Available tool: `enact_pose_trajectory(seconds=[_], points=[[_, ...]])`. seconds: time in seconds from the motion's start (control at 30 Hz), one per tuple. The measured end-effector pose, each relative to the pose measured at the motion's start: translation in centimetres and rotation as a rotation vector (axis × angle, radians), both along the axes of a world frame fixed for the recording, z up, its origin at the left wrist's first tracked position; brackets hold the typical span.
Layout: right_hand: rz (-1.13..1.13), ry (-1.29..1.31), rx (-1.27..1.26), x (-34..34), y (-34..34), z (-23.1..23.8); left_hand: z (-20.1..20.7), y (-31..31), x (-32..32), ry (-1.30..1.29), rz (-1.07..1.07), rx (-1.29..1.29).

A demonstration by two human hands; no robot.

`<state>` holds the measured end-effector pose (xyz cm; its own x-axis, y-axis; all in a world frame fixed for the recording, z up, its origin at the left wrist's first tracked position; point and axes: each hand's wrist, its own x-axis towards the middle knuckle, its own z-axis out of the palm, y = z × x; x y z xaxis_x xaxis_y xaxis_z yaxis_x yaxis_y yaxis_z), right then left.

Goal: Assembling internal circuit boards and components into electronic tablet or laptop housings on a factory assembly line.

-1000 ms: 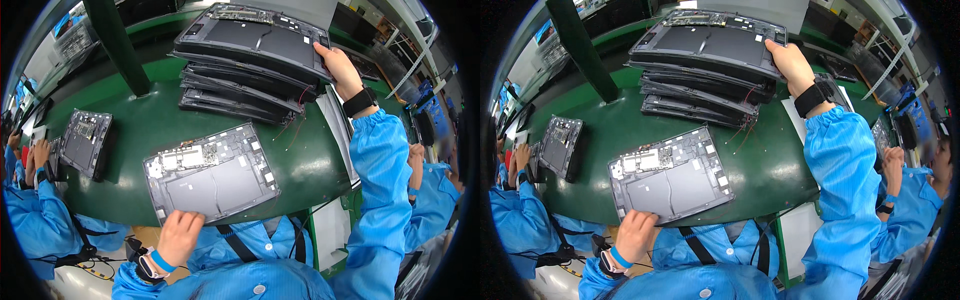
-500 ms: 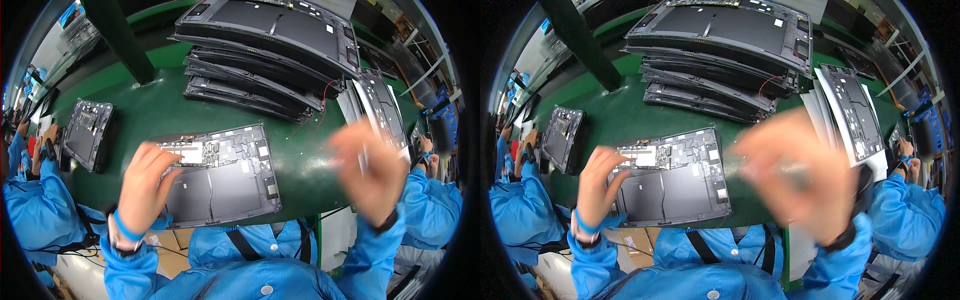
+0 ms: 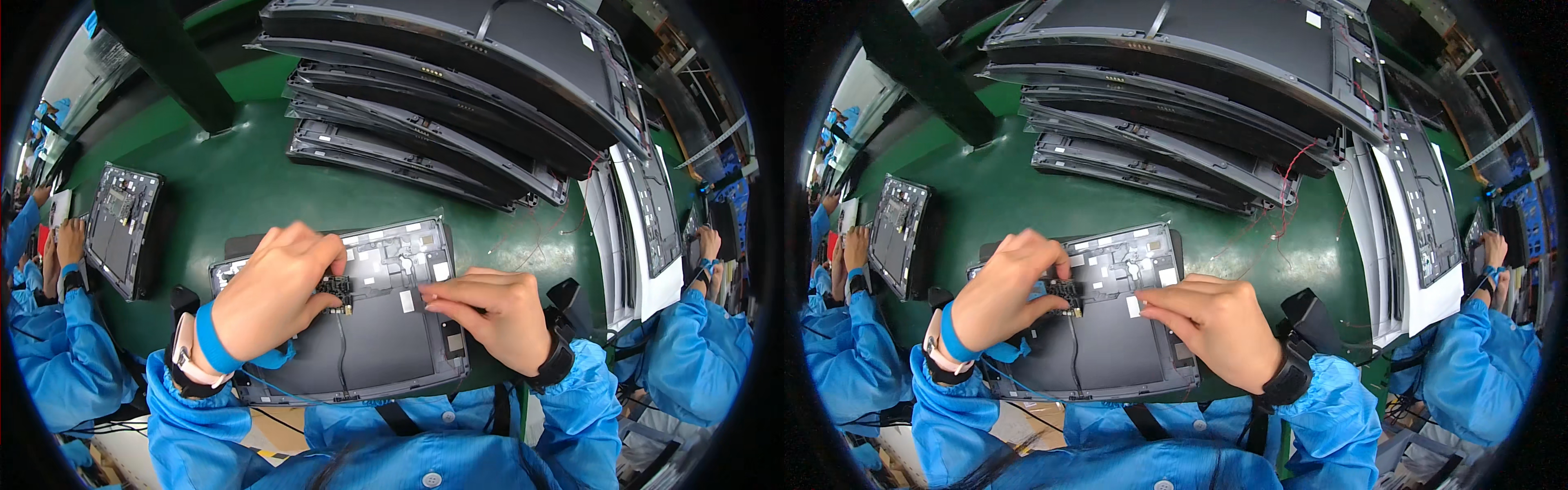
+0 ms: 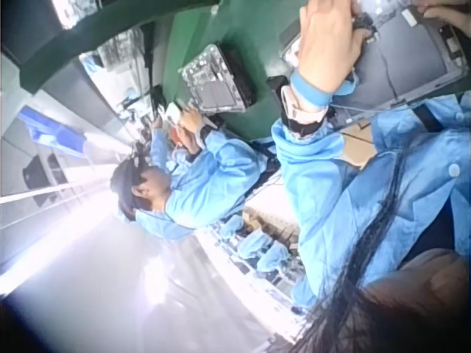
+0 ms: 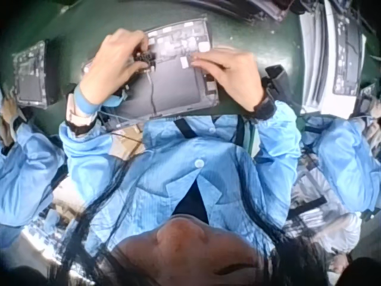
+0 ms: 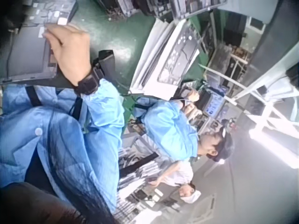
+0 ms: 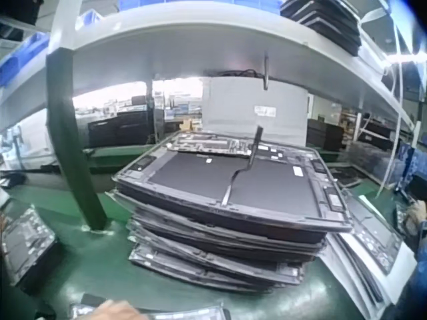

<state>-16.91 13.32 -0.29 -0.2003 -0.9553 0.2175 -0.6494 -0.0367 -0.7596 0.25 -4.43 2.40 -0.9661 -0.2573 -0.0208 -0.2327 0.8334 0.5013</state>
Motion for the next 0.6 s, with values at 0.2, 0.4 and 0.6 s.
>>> enact_pose_trajectory(seconds=[0.2, 0.4, 0.6], points=[[-0.186, -0.477, 0.147, 0.0, -0.2, -0.3, 1.5, -0.3, -0.7, 0.118, 0.292, 0.465], [-0.098, -0.411, 0.087, -0.4, -0.2, 0.1, 1.3, 0.4, -2.7, 0.035, 0.371, 0.817], [-0.207, -0.470, 0.043, 0.1, -0.4, -0.7, 0.4, 0.6, -3.1, 0.005, 0.396, 0.904]])
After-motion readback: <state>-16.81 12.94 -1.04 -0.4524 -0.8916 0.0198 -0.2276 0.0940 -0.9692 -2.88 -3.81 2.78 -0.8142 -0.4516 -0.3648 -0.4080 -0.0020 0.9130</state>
